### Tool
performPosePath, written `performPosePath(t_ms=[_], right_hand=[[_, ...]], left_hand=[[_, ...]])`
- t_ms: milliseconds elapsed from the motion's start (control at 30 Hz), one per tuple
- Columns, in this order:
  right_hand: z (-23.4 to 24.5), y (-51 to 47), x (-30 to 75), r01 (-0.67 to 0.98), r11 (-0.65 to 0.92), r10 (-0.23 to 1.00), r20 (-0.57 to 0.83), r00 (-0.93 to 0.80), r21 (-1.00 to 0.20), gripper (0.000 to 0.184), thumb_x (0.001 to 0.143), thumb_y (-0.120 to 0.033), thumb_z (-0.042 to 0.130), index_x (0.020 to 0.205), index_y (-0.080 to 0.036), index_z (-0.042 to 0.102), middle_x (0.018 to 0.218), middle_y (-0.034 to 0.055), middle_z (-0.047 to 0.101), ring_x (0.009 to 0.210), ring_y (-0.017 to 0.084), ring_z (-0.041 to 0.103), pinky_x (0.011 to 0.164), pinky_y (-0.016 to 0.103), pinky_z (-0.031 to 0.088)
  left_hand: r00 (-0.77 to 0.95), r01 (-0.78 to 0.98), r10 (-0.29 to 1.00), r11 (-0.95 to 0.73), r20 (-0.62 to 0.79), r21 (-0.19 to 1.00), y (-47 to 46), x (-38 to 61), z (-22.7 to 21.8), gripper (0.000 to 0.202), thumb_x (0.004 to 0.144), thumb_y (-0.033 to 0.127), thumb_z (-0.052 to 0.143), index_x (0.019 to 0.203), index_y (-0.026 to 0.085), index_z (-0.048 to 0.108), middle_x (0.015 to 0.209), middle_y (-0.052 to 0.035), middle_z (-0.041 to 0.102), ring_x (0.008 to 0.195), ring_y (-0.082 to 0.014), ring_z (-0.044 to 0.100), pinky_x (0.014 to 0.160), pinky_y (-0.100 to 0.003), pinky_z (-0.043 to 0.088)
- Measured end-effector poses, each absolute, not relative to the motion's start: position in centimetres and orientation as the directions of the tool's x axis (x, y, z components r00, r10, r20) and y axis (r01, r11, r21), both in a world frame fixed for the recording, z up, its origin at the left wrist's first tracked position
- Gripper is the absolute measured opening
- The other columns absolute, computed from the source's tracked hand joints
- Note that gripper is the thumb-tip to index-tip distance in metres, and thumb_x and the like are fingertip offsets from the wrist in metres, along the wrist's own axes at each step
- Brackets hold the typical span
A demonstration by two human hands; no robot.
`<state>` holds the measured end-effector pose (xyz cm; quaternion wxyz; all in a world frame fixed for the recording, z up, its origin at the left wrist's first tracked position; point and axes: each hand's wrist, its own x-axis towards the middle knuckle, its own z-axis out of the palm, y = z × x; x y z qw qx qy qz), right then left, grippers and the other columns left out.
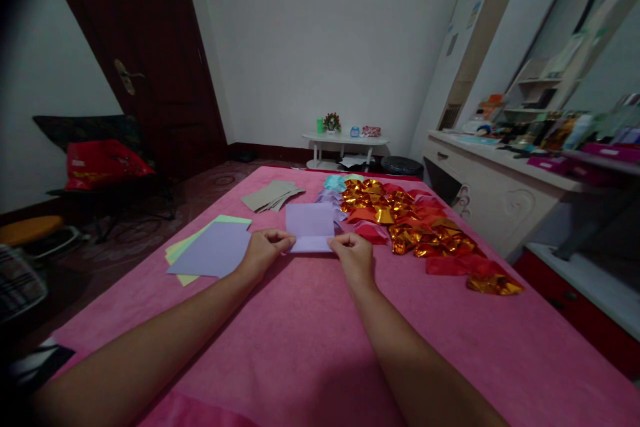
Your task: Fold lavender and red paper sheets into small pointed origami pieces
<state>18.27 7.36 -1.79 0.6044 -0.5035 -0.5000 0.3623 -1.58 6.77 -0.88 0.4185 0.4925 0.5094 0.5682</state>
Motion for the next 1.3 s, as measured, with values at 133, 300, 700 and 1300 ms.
performPosePath(t_ms=[133, 300, 700, 1300], right_hand=[[-1.6, 7.2, 18.2, 0.075, 0.236, 0.939, 0.248, 0.239, -0.969, 0.015, 0.058, -0.030, 0.073, 0.057, -0.018, 0.065, 0.057, -0.0021, 0.062, 0.056, 0.014, 0.053, 0.056, 0.025, 0.041], [-1.6, 7.3, 18.2, 0.081, 0.251, 0.936, 0.263, 0.235, -0.965, 0.015, 0.058, -0.029, 0.073, 0.056, -0.018, 0.062, 0.057, -0.0023, 0.061, 0.056, 0.014, 0.053, 0.056, 0.025, 0.041], [-1.1, 6.8, 17.7, 0.218, 0.292, 0.936, 0.325, 0.133, -0.931, 0.011, 0.060, -0.026, 0.066, 0.061, -0.019, 0.057, 0.056, -0.0033, 0.057, 0.052, 0.013, 0.052, 0.051, 0.023, 0.039], [-1.7, 6.9, 17.4, 0.607, 0.383, 0.903, 0.421, -0.088, -0.696, 0.020, 0.062, -0.010, 0.052, 0.067, -0.021, 0.069, 0.061, -0.0004, 0.064, 0.056, 0.015, 0.057, 0.054, 0.024, 0.039]], left_hand=[[-0.165, 0.026, 0.976, -0.138, 0.140, 0.990, 6.8, -1.6, -0.9, 0.014, 0.056, 0.024, 0.073, 0.062, 0.011, 0.070, 0.055, -0.0018, 0.065, 0.050, -0.0099, 0.053, 0.051, -0.021, 0.039], [-0.164, 0.026, 0.974, -0.156, 0.158, 0.987, 6.7, -1.5, -0.7, 0.013, 0.054, 0.021, 0.072, 0.061, 0.011, 0.067, 0.052, 0.0009, 0.061, 0.046, -0.0079, 0.050, 0.048, -0.019, 0.037], [-0.134, 0.227, 0.964, -0.195, 0.229, 0.954, 6.4, -1.5, -0.9, 0.021, 0.063, 0.017, 0.057, 0.076, 0.011, 0.073, 0.062, -0.0043, 0.068, 0.052, -0.0122, 0.055, 0.050, -0.022, 0.040], [-0.028, 0.776, 0.948, -0.178, 0.316, 0.605, 5.1, -1.9, -0.1, 0.025, 0.066, 0.015, 0.057, 0.079, 0.023, 0.077, 0.076, -0.0033, 0.074, 0.066, -0.0182, 0.063, 0.067, -0.027, 0.044]])
